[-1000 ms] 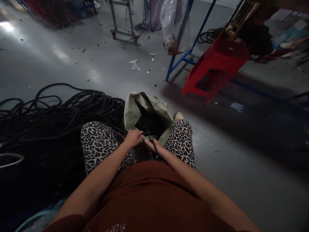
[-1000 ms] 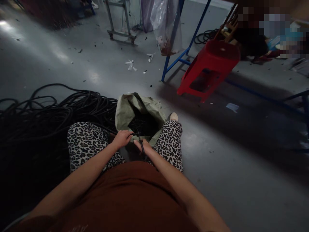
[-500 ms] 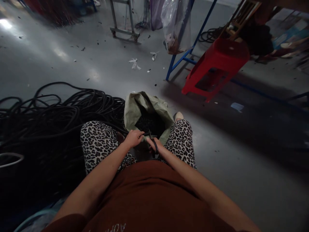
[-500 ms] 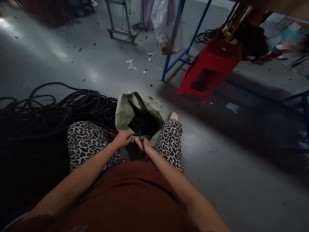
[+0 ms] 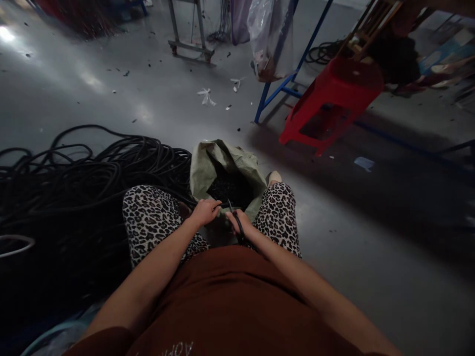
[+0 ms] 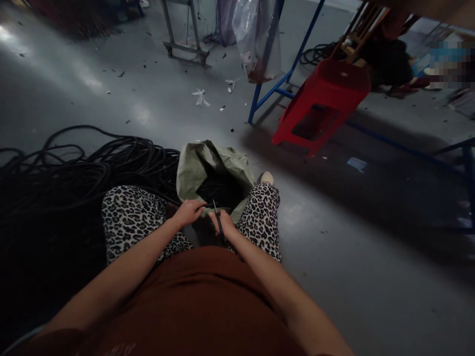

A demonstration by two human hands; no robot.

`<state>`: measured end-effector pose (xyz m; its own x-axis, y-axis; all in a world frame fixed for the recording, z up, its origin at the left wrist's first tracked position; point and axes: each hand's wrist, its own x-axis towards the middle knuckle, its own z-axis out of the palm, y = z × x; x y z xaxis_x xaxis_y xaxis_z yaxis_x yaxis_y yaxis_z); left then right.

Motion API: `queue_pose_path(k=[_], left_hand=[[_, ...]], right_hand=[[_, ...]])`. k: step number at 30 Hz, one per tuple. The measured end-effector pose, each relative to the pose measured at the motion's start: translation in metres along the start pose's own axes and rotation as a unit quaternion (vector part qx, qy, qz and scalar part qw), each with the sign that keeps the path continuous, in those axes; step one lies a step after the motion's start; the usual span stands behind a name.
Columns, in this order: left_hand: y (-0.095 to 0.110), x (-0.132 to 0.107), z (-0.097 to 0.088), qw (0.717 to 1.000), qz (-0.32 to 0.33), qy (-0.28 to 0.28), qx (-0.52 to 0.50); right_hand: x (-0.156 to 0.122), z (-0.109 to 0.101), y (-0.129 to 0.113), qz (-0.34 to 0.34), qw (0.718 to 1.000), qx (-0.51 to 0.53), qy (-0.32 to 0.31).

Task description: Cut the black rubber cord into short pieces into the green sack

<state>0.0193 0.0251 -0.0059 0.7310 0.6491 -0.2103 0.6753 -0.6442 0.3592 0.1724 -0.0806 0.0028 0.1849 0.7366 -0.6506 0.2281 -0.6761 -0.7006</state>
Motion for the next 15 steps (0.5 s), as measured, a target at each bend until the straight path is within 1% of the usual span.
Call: queue_pose_path(k=[5,8,11,15], left_hand=[[0.002,0.000,0.000,1.000,-0.008,-0.005,-0.003],[0.001,0.000,0.000,1.000,-0.012,-0.007,-0.005],[-0.003,0.002,0.001,1.000,-0.023,-0.001,-0.003],[-0.007,0.003,0.000,0.999,-0.038,0.001,0.017]], right_hand=[[0.004,0.001,0.008,-0.027,0.997,-0.063,0.030],[0.004,0.001,0.011,-0.029,0.995,-0.090,0.037],[0.004,0.000,0.012,-0.026,0.995,-0.090,0.033],[0.003,-0.002,0.010,-0.007,0.998,-0.050,0.031]])
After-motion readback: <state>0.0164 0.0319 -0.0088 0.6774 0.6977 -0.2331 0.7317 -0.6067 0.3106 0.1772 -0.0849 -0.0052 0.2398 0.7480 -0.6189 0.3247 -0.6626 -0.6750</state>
